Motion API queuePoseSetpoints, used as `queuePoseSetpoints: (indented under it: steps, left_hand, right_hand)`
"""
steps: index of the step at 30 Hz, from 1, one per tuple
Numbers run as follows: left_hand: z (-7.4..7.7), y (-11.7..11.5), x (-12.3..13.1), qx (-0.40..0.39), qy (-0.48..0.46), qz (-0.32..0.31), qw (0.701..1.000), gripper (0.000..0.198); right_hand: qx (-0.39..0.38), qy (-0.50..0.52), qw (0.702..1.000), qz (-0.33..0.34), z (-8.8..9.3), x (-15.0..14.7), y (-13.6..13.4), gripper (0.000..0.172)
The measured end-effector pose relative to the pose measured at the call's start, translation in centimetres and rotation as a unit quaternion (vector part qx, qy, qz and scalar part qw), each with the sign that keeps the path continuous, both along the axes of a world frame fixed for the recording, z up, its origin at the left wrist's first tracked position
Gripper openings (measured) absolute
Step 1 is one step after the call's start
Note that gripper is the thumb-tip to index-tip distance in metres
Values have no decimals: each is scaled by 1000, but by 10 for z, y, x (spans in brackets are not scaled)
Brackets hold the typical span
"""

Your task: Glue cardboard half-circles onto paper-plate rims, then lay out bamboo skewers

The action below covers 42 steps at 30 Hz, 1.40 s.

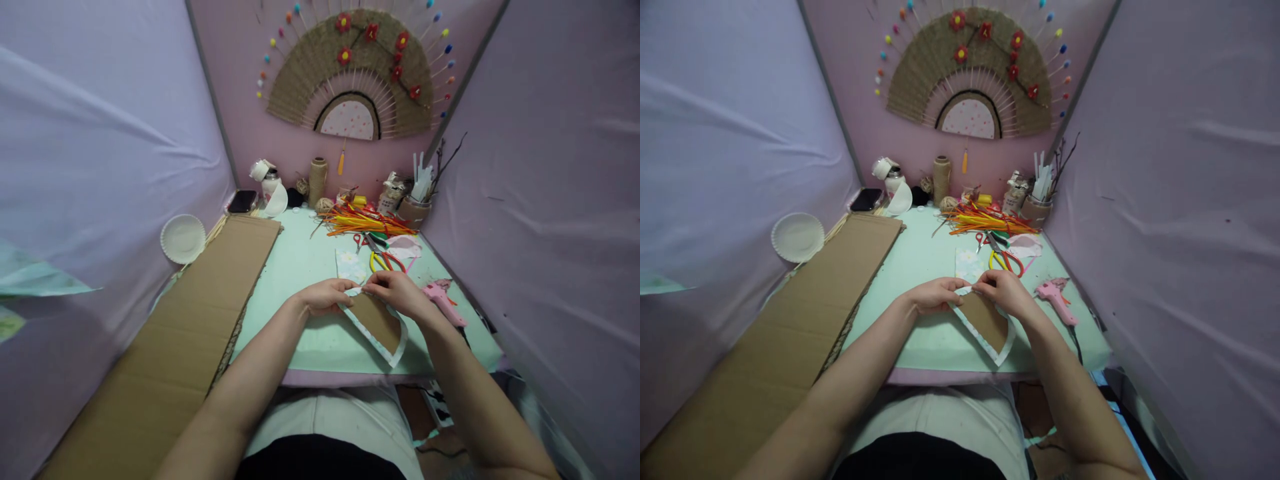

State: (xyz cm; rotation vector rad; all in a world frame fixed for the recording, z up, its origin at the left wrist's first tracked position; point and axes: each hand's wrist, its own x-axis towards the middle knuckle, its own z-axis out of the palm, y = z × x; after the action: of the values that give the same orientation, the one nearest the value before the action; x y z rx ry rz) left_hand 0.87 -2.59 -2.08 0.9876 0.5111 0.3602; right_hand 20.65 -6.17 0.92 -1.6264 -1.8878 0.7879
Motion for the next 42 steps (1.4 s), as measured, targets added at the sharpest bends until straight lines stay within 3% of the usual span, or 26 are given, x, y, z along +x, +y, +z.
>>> queuePoseSetpoints:
  steps: [7, 14, 27, 33, 37, 42]
  left_hand:
    - [-1, 2, 0, 7, 8, 5, 1000, 33]
    - [0, 5, -2, 0, -10, 11, 1000, 40]
    - [2, 4, -3, 28, 11, 37, 999, 41]
    - [2, 8, -3, 11, -31, 74, 997, 47]
    - [5, 9, -2, 19, -59, 117, 991, 52]
    - [7, 8, -3, 20, -40, 94, 995, 53]
  right_hand:
    - [-6, 12, 1000, -5, 4, -5, -2, 26]
    - [-64, 139, 988, -31, 3, 8, 5, 47]
    - [-21, -1, 999, -33, -4, -3, 4, 47]
    - [-97, 130, 987, 4, 5, 22, 2, 61]
    - [-64, 115, 989, -65, 3, 28, 2, 57]
    - [-56, 147, 986, -56, -2, 23, 6, 46]
